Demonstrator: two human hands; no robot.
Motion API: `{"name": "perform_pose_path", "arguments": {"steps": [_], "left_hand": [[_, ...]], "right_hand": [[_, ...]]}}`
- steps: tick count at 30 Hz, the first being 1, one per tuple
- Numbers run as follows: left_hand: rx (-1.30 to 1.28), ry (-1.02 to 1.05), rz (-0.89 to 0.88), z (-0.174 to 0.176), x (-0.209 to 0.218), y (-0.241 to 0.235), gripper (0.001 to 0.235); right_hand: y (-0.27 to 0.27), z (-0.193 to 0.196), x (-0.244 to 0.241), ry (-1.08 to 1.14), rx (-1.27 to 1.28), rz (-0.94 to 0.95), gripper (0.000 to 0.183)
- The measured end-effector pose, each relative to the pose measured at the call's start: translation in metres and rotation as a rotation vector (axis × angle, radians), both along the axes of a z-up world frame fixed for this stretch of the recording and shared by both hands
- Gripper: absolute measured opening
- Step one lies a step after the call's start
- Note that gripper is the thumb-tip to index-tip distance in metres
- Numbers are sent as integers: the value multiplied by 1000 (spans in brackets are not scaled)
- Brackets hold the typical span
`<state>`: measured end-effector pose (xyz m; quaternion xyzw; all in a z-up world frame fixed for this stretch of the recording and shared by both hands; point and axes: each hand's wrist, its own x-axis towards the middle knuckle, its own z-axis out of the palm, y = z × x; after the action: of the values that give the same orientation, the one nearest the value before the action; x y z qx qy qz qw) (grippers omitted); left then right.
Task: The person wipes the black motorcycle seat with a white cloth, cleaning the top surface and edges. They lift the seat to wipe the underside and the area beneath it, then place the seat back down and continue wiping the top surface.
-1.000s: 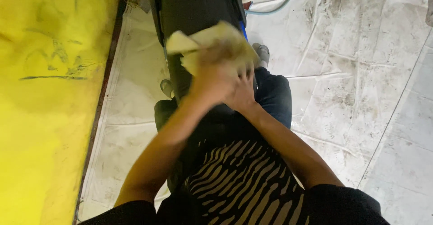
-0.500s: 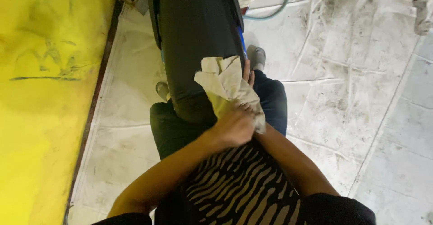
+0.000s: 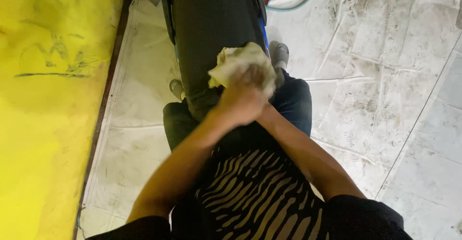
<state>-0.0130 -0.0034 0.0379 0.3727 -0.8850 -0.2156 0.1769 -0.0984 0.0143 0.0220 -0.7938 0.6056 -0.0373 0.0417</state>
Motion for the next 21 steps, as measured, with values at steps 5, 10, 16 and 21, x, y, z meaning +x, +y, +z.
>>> {"name": "perform_pose_path", "arguments": {"steps": [5, 10, 16, 21], "left_hand": [[107, 54, 73, 28, -23, 18, 34], [749, 390, -112, 40, 30, -15, 41], [1494, 1603, 803, 115, 77, -77, 36], [1274, 2007, 86, 111, 108, -71, 53]], "right_hand": [[0, 0, -6, -54, 22, -9, 64], [-4, 0, -5, -126, 35, 23, 57], [-12, 8, -13, -198, 35, 16, 52], [-27, 41, -14, -569, 125, -95, 42]]}}
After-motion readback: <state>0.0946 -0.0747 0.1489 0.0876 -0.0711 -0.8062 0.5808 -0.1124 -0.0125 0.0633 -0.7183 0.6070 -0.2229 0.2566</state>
